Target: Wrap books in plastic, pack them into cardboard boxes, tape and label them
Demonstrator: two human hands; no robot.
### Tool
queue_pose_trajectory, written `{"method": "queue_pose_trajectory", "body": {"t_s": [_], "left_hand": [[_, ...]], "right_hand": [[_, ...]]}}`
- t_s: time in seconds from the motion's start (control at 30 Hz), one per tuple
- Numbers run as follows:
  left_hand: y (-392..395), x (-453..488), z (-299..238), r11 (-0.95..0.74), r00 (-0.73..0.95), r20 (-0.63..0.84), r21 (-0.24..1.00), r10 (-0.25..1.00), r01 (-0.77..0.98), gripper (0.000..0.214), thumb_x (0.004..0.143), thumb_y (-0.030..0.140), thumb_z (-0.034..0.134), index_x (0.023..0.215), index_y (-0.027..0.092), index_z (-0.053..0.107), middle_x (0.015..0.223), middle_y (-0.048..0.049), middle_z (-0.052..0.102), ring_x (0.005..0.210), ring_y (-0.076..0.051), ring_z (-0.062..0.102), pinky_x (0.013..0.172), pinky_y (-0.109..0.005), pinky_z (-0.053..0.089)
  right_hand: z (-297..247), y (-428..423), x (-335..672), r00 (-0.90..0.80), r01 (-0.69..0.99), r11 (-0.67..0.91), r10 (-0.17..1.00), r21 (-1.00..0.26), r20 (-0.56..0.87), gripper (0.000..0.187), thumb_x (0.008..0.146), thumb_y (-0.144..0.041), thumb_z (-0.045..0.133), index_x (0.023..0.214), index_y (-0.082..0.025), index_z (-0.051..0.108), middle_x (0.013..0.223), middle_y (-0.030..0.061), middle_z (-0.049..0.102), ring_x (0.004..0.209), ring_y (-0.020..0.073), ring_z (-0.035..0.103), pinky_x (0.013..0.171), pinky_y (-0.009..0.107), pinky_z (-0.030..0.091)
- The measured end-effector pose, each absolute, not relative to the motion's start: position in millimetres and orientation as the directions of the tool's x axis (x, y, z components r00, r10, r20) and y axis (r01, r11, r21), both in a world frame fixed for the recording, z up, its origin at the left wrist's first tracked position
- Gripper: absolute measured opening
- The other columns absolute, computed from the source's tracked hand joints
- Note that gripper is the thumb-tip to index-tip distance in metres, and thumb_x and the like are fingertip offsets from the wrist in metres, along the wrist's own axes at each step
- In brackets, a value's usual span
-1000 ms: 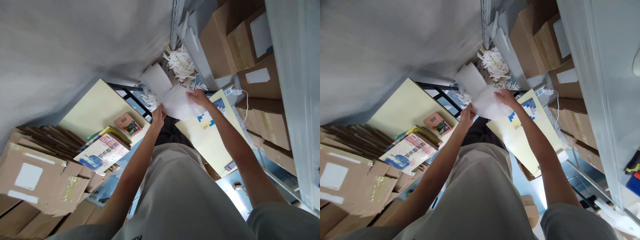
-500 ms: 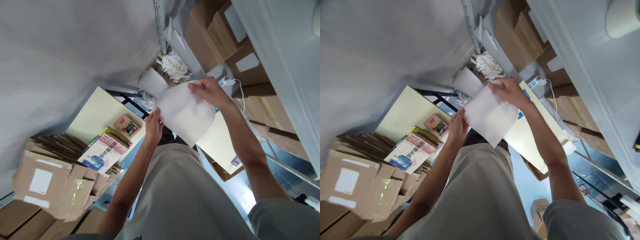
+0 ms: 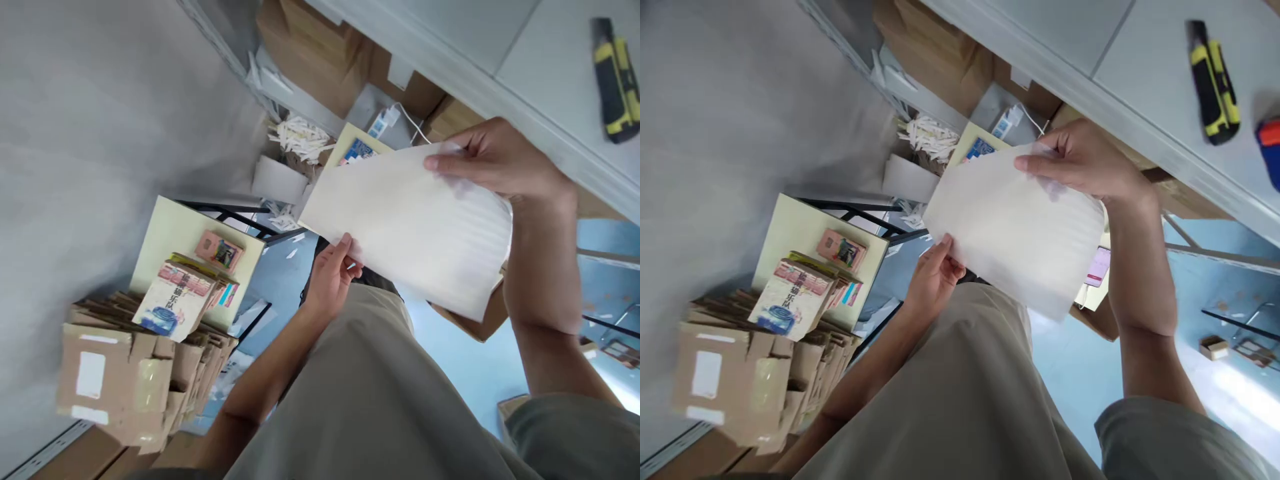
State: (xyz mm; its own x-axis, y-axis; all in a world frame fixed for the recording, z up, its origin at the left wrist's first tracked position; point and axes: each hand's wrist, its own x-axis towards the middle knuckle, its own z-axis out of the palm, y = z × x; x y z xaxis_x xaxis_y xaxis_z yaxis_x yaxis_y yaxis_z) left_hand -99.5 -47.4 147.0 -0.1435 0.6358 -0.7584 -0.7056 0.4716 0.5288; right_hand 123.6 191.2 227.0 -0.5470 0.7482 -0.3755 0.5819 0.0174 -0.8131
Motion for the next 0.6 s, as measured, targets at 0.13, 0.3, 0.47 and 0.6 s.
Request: {"method": "queue_pose_trajectory", "body": {"t_s": [0.13,0.3,0.47,0.6], "left_hand": [[-43,-45,97,0.608,0.023,-0.828,0.393,0.560,-0.690,0.062,0.063,0.058,0.117,0.089,0.021,0.075,0.083,0.0019,0.075,0.069,-0.010,0.069,0.062,-0.023,0.053],[-38,6,37,0.786,0.098,-0.908,0.295,0.408,-0.543,0.044,0.071,0.035,0.115,0.088,0.019,0.078,0.084,-0.0006,0.076,0.072,-0.011,0.071,0.068,-0.024,0.054],[-32,38,-13,0.876,0.080,-0.947,0.254,0.312,-0.410,0.028,0.082,0.019,0.104,0.085,0.018,0.076,0.082,-0.0011,0.075,0.068,-0.008,0.066,0.067,-0.023,0.052],[-27,51,-49,0.930,0.041,-0.962,0.248,0.268,-0.271,0.031,0.084,0.017,0.102,0.083,0.019,0.072,0.077,0.0015,0.071,0.065,-0.007,0.063,0.067,-0.021,0.050]], "right_hand": [[166,181,222,-0.431,0.771,-0.048,0.696,-0.636,-0.574,0.058,0.098,-0.075,0.088,0.085,-0.019,0.082,0.076,0.0051,0.076,0.075,0.0209,0.075,0.078,0.038,0.063],[67,158,326,-0.325,0.864,-0.071,0.678,-0.499,-0.659,0.038,0.097,-0.059,0.094,0.101,-0.021,0.091,0.093,0.0082,0.087,0.102,0.0316,0.085,0.102,0.048,0.069],[-17,123,366,-0.061,0.945,-0.132,0.829,-0.300,-0.556,0.022,0.103,-0.039,0.088,0.104,-0.017,0.089,0.107,0.0146,0.087,0.117,0.0381,0.083,0.114,0.059,0.067],[-58,80,328,0.077,0.956,-0.161,0.944,-0.245,-0.320,0.037,0.114,-0.035,0.072,0.136,-0.006,0.079,0.150,0.0320,0.074,0.152,0.0519,0.065,0.129,0.078,0.053]]}}
